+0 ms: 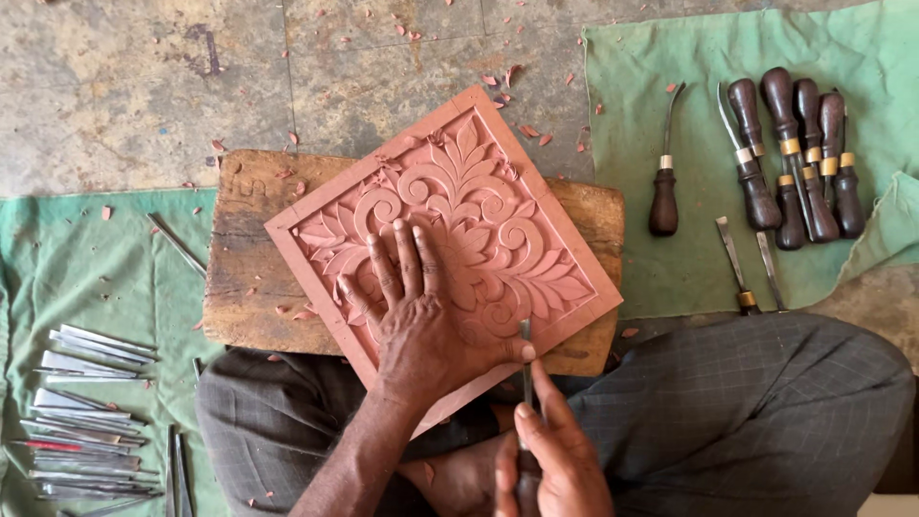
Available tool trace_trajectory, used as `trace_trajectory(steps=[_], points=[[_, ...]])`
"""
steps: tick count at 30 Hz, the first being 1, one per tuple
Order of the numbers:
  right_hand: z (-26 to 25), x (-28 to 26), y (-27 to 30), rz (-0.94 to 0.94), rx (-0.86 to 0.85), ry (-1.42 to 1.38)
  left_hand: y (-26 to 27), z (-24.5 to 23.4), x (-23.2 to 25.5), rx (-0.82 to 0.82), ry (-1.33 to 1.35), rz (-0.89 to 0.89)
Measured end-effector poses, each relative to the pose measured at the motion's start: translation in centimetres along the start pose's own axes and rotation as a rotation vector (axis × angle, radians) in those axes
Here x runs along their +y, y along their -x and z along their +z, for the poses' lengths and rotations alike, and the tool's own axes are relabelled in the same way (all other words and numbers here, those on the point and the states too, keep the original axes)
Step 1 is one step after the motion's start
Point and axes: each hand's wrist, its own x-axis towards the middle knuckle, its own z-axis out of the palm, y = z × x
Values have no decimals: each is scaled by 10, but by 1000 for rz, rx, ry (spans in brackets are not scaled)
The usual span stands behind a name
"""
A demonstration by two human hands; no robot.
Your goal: The person carves a floral pattern into a square wooden block using various chisels and gouges while sitting on the floor.
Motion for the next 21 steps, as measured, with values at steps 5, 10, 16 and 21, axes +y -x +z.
trace_trajectory(steps=[5,10,16,21], points=[[22,3,0,25,29,-177,-3,-9,1,-112,-14,-42],[32,0,2,37,0,-273,-2,-7,-3,-113,0,-25],[37,-1,-1,21,-13,-277,-5,-9,-5,-136,23,-44],[34,-2,-2,37,9,-291,-5,-9,0,-138,-30,-62]])
